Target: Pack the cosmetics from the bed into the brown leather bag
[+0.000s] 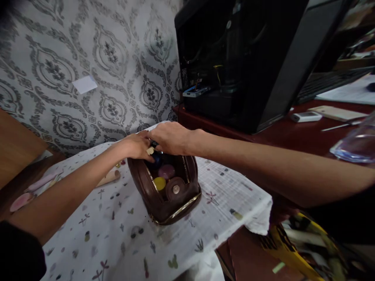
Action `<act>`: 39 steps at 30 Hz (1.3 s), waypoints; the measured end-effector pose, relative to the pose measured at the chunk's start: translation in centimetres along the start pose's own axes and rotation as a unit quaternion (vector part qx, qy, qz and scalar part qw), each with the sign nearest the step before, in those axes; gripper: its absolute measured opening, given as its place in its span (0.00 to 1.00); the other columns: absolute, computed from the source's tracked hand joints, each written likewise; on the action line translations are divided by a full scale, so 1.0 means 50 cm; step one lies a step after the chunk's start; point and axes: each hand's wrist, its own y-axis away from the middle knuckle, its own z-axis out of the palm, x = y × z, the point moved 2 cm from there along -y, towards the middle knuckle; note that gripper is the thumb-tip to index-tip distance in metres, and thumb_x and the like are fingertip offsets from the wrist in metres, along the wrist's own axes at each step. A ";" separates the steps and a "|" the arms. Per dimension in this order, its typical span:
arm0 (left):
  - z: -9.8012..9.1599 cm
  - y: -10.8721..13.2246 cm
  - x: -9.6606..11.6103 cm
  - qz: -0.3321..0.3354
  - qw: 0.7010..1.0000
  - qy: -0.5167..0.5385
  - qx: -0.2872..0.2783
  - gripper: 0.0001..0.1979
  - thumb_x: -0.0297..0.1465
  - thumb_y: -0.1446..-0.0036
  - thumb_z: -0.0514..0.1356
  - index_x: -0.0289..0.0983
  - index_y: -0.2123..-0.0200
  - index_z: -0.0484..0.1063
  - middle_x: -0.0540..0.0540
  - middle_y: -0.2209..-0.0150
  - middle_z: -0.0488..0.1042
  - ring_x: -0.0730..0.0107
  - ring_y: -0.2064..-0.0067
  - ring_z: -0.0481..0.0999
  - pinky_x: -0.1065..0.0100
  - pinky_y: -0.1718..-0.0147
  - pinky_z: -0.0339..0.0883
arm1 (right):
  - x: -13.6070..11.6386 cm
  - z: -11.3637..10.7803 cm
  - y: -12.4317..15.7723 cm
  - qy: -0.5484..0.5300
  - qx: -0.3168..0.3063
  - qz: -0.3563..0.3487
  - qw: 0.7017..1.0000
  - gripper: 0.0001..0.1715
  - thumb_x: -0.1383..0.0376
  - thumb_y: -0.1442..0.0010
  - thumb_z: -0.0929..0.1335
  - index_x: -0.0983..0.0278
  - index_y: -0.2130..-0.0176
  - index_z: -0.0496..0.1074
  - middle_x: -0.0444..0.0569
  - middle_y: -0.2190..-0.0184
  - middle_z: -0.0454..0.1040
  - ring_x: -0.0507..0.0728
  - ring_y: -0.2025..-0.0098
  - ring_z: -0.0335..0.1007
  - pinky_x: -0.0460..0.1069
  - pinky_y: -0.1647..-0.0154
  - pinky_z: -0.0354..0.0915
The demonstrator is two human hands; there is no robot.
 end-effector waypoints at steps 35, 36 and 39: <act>0.042 -0.022 0.013 -0.020 0.996 -0.025 -0.085 0.36 0.48 0.46 0.66 0.34 0.39 0.68 0.34 0.42 0.75 0.46 0.42 0.75 0.58 0.47 0.69 | 0.016 0.029 0.007 -0.040 -0.009 -0.050 0.998 0.10 0.67 0.36 0.70 0.66 0.53 0.77 0.53 0.56 0.79 0.61 0.53 0.76 0.50 0.60 0.64; 0.040 -0.023 0.010 -0.017 0.996 -0.021 -0.085 0.34 0.48 0.46 0.67 0.34 0.42 0.71 0.34 0.44 0.77 0.46 0.44 0.76 0.58 0.49 0.70 | 0.018 0.033 0.006 -0.044 -0.006 -0.055 0.998 0.11 0.67 0.36 0.71 0.66 0.53 0.76 0.53 0.56 0.79 0.61 0.53 0.76 0.50 0.59 0.64; 0.032 -0.019 -0.012 0.016 0.998 0.017 -0.058 0.22 0.44 0.44 0.66 0.34 0.53 0.77 0.39 0.53 0.81 0.52 0.52 0.80 0.63 0.54 0.71 | 0.027 0.040 0.005 -0.059 0.039 -0.070 0.995 0.15 0.65 0.36 0.71 0.67 0.50 0.76 0.54 0.55 0.78 0.61 0.52 0.75 0.51 0.57 0.66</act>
